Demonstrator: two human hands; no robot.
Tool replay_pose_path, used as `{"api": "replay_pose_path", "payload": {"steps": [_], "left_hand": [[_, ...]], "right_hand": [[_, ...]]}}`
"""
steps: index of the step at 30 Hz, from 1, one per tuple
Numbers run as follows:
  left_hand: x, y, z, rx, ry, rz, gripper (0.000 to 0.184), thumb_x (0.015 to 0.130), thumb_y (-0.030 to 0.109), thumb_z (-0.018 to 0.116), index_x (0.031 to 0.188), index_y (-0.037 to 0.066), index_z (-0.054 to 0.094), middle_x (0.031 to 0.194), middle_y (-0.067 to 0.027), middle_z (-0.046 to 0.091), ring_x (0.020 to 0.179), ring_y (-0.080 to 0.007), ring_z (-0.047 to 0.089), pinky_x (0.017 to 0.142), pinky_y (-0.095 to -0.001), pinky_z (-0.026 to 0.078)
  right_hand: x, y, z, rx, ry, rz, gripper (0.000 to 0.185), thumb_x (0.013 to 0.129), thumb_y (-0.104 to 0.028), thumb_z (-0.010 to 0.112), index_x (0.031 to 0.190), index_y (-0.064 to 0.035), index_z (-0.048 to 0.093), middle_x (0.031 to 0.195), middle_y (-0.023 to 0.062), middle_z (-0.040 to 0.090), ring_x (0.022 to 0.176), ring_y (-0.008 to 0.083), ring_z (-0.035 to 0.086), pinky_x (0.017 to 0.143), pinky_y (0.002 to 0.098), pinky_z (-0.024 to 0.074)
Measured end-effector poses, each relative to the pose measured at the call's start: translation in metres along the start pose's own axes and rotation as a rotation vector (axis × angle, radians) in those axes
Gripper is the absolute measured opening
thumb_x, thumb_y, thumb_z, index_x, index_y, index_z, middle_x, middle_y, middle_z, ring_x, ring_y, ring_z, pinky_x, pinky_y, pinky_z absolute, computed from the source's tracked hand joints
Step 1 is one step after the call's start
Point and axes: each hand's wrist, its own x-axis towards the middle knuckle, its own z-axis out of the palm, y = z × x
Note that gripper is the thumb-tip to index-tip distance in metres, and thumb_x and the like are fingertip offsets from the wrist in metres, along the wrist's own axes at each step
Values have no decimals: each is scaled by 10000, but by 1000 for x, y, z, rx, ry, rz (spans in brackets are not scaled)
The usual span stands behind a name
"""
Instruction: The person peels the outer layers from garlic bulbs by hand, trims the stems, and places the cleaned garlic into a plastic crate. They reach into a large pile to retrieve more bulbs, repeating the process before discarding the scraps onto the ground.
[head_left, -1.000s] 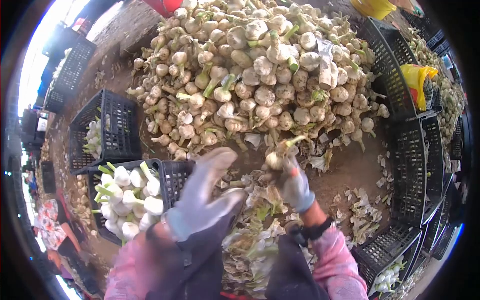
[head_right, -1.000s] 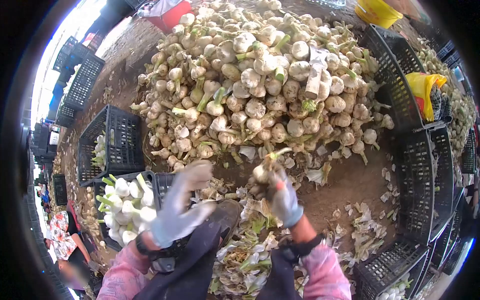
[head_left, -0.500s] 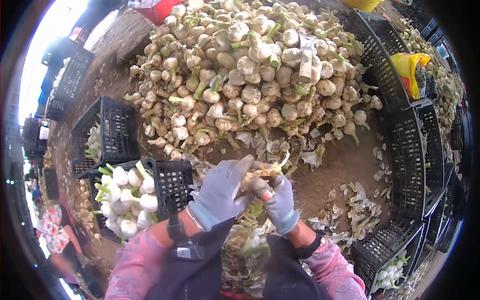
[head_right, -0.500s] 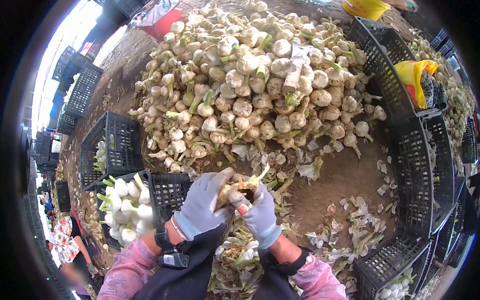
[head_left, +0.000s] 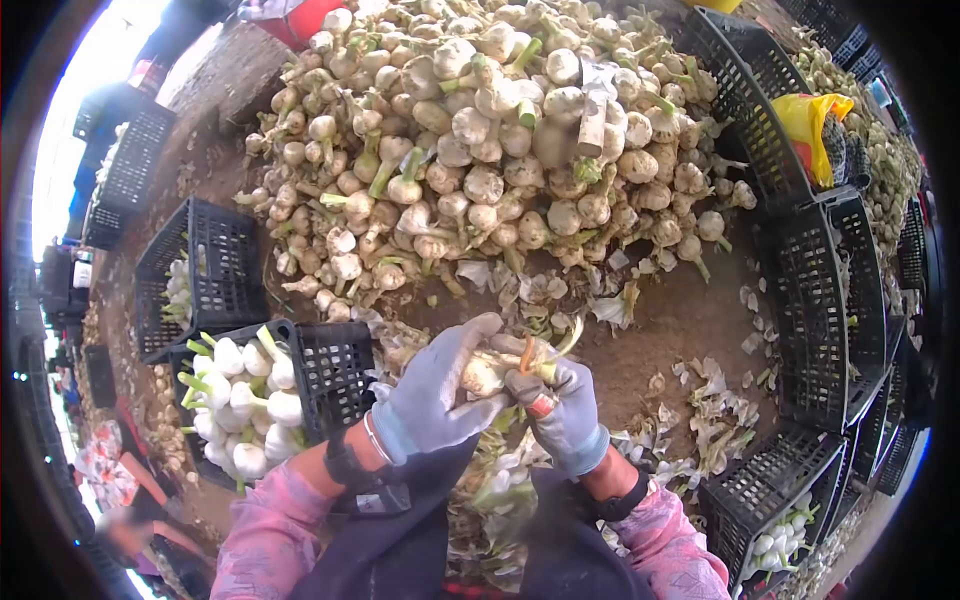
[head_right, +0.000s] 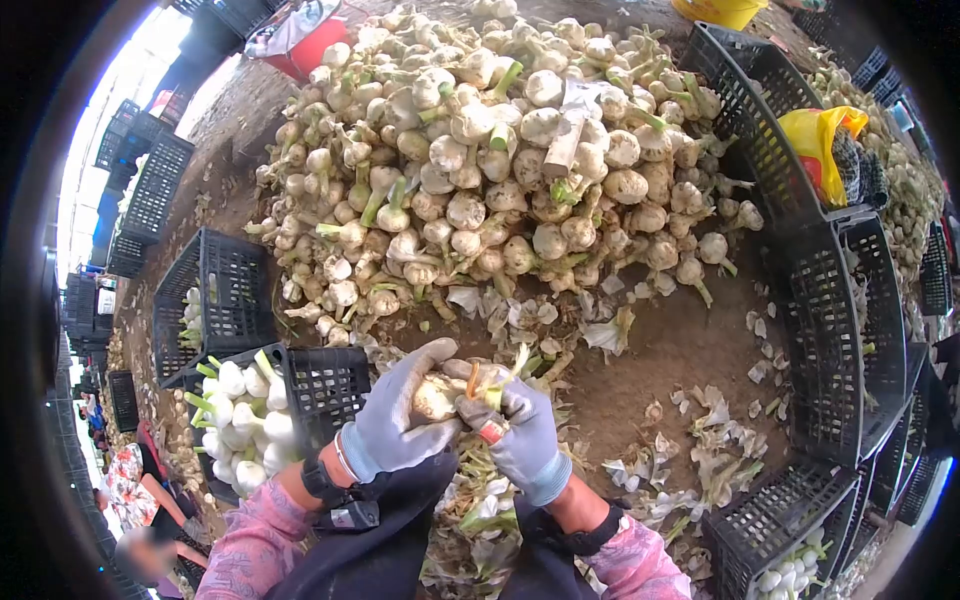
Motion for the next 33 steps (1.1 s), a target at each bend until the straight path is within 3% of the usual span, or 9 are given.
{"api": "replay_pose_path", "payload": {"steps": [11,14,16,18,21,24,29,32,33], "left_hand": [[-4,2,-5,516,29,359,570,760,197,750,1255,-18,565,1008,-132,647,845,-319,621,753,-393,491],[4,23,13,260,-106,260,543,788,280,772,1212,1,578,1032,-131,645,818,-338,608,717,-404,484],[19,13,9,172,130,320,714,809,444,778,1288,-8,499,1065,-141,625,860,-326,614,779,-405,495],[13,8,12,396,322,276,754,827,442,771,1332,-14,447,1122,-137,611,947,-310,626,858,-420,498],[8,-17,23,48,201,84,706,841,326,777,1348,-18,428,1185,-115,595,1028,-231,619,909,-376,504],[-5,-12,40,-557,151,-325,632,818,109,770,1350,-5,449,1227,-106,574,1094,-160,581,968,-290,476],[-2,0,31,-472,128,-280,541,782,78,775,1265,-2,544,1087,-63,641,998,-116,609,871,-272,504],[0,15,20,-434,-57,-33,507,751,127,781,1208,3,600,1074,-62,660,980,-116,621,851,-267,501],[1,19,16,-541,-106,-86,532,765,152,768,1241,2,581,1091,-61,655,971,-119,626,843,-265,503]], "right_hand": [[17,11,-5,-350,224,-256,393,719,146,548,1047,1,709,1087,108,689,952,165,662,868,278,512],[23,15,-16,-269,213,-241,345,735,122,601,1038,0,715,1020,89,708,924,145,662,846,279,517],[17,15,-7,-246,237,-159,283,802,80,622,1055,-4,717,1020,77,713,947,141,658,875,279,510],[11,5,-3,23,254,-5,288,848,31,611,1124,11,691,1074,75,703,991,132,643,910,270,495],[4,-3,3,299,214,4,365,827,59,567,1181,41,652,1119,78,688,1014,123,631,917,257,485],[3,-6,3,137,210,17,352,813,69,564,1147,29,668,1100,81,692,999,130,633,906,269,492],[13,-7,-3,-664,277,-426,358,724,83,639,1034,-71,729,957,108,708,911,250,673,826,312,520],[39,35,-53,-726,442,-415,392,719,27,689,1095,-84,708,1003,118,696,928,293,664,816,351,526],[43,38,-75,-994,405,-297,406,739,-16,701,1137,-95,689,1044,126,686,954,302,656,823,369,524]]}}
